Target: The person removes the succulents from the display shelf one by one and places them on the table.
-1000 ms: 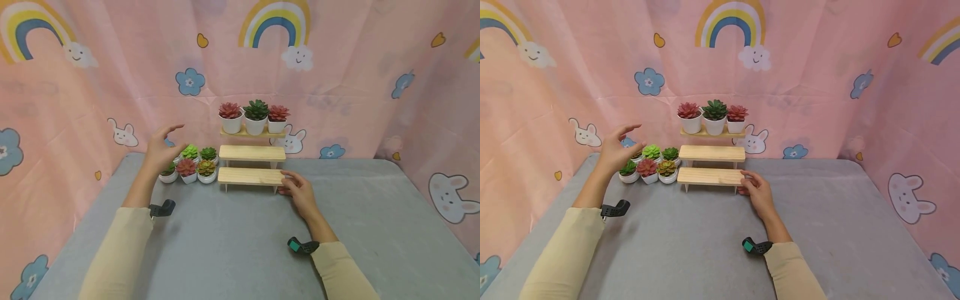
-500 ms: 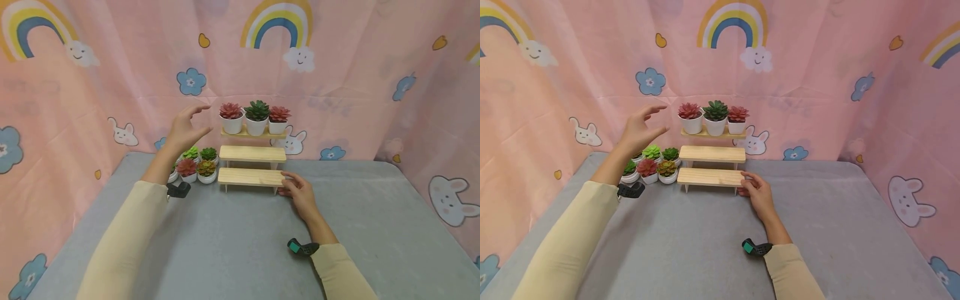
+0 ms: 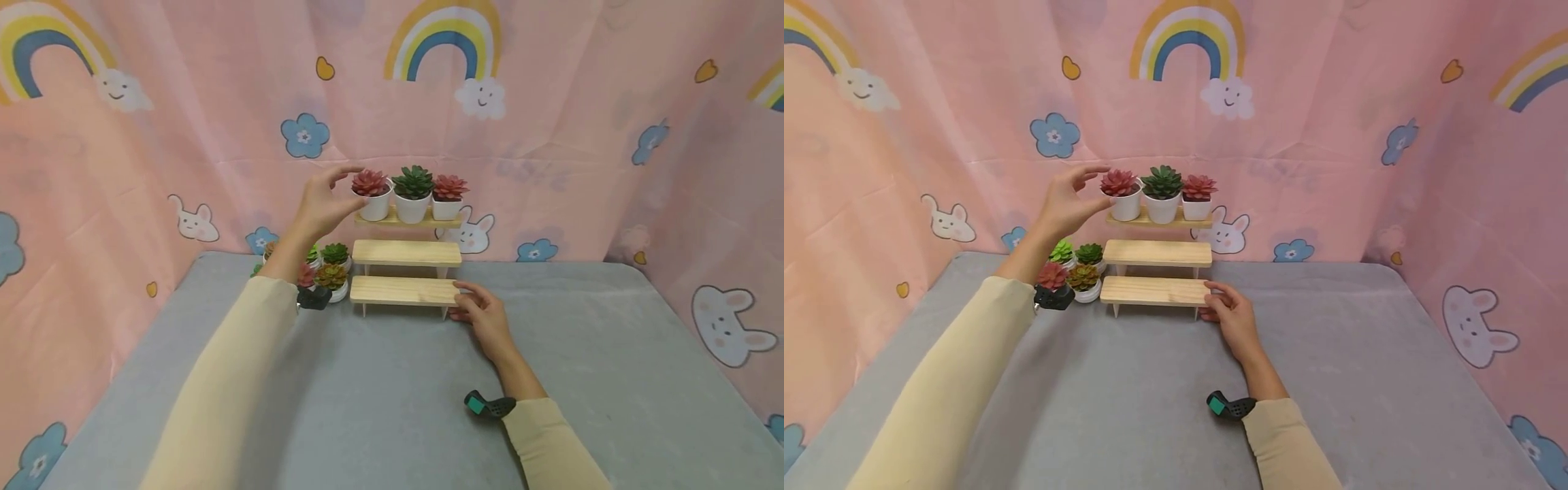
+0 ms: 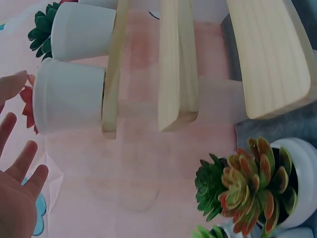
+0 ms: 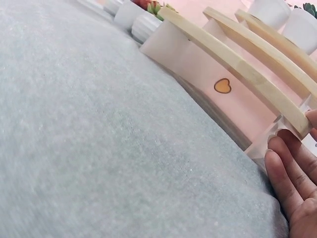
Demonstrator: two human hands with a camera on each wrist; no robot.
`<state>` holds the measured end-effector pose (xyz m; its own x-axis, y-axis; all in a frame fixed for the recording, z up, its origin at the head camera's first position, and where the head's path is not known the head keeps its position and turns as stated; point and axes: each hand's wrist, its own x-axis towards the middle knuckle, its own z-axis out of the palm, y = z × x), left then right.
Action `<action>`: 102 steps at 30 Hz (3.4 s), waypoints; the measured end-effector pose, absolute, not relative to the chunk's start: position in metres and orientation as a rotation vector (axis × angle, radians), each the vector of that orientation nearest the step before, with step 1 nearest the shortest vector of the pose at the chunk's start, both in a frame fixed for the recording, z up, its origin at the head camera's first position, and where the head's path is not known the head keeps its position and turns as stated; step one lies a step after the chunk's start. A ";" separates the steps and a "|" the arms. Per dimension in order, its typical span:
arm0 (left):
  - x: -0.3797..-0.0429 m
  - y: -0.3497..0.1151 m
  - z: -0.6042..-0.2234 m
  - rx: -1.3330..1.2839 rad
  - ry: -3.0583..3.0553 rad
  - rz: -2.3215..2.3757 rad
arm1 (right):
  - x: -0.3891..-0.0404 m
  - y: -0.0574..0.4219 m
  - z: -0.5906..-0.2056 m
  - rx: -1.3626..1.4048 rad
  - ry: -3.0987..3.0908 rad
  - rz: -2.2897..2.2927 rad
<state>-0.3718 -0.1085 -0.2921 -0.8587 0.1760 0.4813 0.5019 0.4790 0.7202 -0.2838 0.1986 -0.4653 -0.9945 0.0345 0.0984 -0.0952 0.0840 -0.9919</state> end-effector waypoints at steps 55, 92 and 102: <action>-0.358 -0.094 -0.326 -0.565 -2.201 -1.426 | -0.287 0.198 -0.461 0.114 -2.206 2.068; -0.258 -0.156 -0.392 -0.520 -2.186 -1.525 | -0.285 0.194 -0.464 0.052 -2.265 2.039; -0.256 -0.161 -0.416 -0.505 -2.198 -1.614 | -0.285 0.194 -0.466 0.054 -2.255 2.062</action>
<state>-0.2564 -0.1609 -0.4164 -0.8687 0.0694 0.4904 0.4887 0.2814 0.8258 -0.2854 0.1938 -0.4655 -0.9957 0.0315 0.0869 -0.0837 0.0904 -0.9924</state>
